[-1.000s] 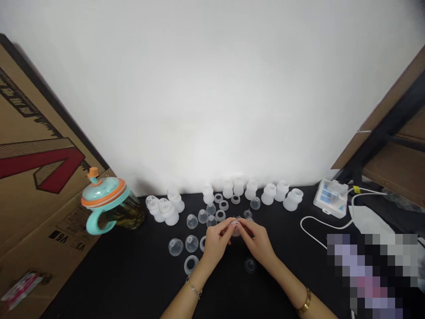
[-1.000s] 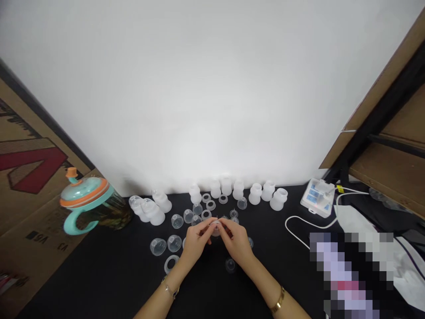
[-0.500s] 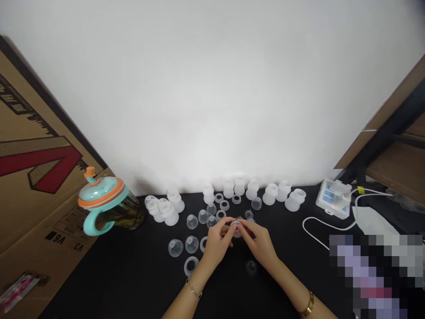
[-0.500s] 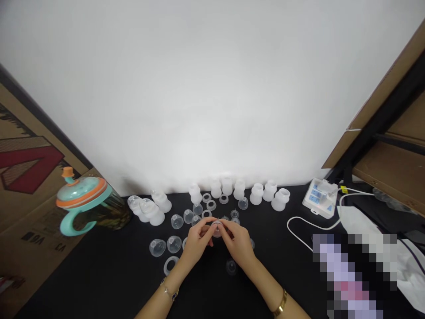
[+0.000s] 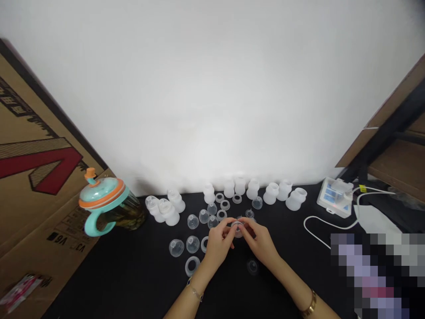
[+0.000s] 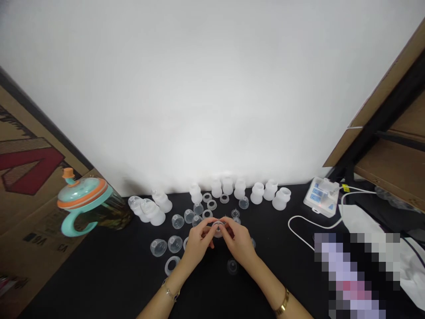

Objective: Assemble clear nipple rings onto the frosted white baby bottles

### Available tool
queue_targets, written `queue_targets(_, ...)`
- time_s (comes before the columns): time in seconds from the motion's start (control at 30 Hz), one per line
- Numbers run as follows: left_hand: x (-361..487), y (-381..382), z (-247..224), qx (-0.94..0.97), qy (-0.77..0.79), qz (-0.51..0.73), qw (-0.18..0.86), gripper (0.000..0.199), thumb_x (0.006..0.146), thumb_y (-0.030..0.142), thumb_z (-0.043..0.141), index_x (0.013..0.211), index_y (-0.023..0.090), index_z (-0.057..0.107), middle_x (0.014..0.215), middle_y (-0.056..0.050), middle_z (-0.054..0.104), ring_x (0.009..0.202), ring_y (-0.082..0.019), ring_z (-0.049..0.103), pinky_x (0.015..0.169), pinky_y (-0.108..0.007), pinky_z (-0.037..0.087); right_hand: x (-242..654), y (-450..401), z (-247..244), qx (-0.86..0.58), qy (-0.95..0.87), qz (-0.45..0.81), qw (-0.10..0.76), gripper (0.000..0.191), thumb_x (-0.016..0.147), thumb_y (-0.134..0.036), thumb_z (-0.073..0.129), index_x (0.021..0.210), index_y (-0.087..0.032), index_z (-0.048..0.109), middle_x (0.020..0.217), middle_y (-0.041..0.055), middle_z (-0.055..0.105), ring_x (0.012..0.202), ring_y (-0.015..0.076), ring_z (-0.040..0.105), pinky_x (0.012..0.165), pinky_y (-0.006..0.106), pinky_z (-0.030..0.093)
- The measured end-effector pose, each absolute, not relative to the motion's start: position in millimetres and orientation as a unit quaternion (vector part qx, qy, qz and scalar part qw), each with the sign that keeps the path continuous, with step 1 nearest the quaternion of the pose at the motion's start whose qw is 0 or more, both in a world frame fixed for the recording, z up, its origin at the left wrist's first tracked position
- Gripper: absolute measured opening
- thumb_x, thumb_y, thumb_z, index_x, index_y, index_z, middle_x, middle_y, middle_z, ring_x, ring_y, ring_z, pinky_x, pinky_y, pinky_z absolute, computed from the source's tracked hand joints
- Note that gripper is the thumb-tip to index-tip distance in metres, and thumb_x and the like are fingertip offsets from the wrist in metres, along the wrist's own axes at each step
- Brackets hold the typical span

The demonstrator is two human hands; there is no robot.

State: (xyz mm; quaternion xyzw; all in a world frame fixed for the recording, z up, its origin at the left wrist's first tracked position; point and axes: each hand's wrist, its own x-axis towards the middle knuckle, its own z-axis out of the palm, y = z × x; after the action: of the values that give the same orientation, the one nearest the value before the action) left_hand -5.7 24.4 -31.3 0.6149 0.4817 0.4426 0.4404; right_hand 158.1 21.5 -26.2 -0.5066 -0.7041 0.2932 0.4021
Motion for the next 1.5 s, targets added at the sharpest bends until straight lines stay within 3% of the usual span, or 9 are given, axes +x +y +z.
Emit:
queue_targets(0.2, -7.2, 22.9, -25.4, 0.623, 0.482, 0.432, 0.44, 0.032, 0.092, 0.046, 0.055, 0.103, 0.019, 0.069, 0.052, 0.003, 0.059, 0.037, -0.011, 0.053, 0.039, -0.019, 0.034, 158.5, 21.7, -26.3, -0.506, -0.706, 0.292, 0.401, 0.028, 0.096, -0.042, 0.049, 0.108, -0.022, 0.064, 0.077, 0.0033, 0.071, 0.063, 0.0174, 0.066, 0.055, 0.025, 0.049)
queue_targets(0.47, -7.1, 20.8, -23.5, 0.639, 0.489, 0.424, 0.416, 0.032, 0.093, 0.045, 0.052, 0.108, 0.022, 0.068, 0.057, 0.003, 0.062, 0.043, -0.013, 0.056, 0.044, -0.02, 0.04, 157.5, 20.8, -27.2, -0.508, -0.703, 0.282, 0.41, 0.026, 0.096, -0.041, 0.049, 0.107, -0.022, 0.063, 0.076, 0.0022, 0.069, 0.062, 0.0168, 0.064, 0.056, 0.025, 0.048)
queue_targets(1.5, -6.1, 19.2, -23.6, 0.653, 0.496, 0.431, 0.377, 0.029, 0.093, 0.04, 0.053, 0.102, 0.019, 0.07, 0.051, 0.004, 0.057, 0.04, -0.01, 0.051, 0.044, -0.019, 0.037, 156.3, 17.2, -24.3, -0.5, -0.715, 0.268, 0.409, 0.022, 0.097, -0.038, 0.049, 0.106, -0.022, 0.062, 0.074, 0.0006, 0.068, 0.06, 0.0149, 0.064, 0.053, 0.023, 0.046)
